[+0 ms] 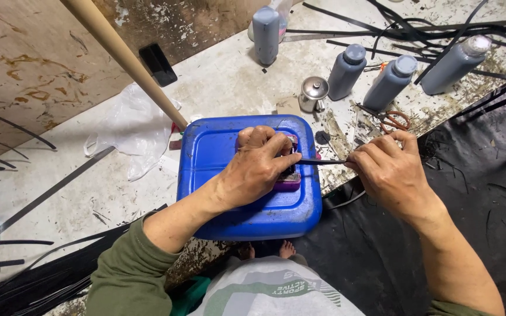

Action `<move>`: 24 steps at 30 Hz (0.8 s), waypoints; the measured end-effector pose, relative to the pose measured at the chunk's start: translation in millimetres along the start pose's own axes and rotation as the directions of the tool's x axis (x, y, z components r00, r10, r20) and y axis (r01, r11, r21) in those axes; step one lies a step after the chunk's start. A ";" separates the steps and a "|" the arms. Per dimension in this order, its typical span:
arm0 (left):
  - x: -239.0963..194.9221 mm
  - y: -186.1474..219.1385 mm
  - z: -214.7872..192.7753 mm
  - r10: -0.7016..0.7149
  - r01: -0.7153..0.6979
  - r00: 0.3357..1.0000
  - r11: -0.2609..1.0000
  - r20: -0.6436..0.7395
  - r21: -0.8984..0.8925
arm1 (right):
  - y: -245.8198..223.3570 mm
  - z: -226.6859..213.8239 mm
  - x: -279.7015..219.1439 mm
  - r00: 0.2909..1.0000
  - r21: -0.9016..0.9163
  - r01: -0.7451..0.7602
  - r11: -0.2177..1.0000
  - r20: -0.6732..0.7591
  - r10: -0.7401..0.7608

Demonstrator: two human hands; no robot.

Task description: Applying edge paint to leather strips using a manual applicator and hanging them on a rack to dry

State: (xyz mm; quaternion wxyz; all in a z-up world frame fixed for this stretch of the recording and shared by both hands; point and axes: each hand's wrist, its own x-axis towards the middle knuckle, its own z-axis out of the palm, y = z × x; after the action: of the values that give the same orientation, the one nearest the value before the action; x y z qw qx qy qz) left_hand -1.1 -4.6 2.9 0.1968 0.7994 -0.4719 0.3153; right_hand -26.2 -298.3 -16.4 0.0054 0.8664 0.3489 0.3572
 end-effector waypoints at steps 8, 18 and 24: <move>5.0 8.7 -13.0 0.013 -0.013 1.000 0.999 0.006 0.051 | 4.6 -35.2 11.4 0.998 0.106 -0.017 0.994 0.068 0.009; 35.0 68.2 -33.2 -0.175 0.133 0.955 0.975 -0.241 -0.180 | -5.9 -68.3 15.7 0.997 0.064 -0.021 0.998 -0.075 0.026; 55.0 84.2 -18.9 -0.402 0.325 0.878 0.899 -0.261 -0.293 | -21.5 -81.7 17.9 0.990 -0.039 -0.001 0.999 -0.139 -0.004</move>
State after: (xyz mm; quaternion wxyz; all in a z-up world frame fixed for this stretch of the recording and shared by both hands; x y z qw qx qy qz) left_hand -61.5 -67.9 55.9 0.4209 0.7835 -0.3094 0.3365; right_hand -81.1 -290.8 50.0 -0.0019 0.8390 0.3421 0.4232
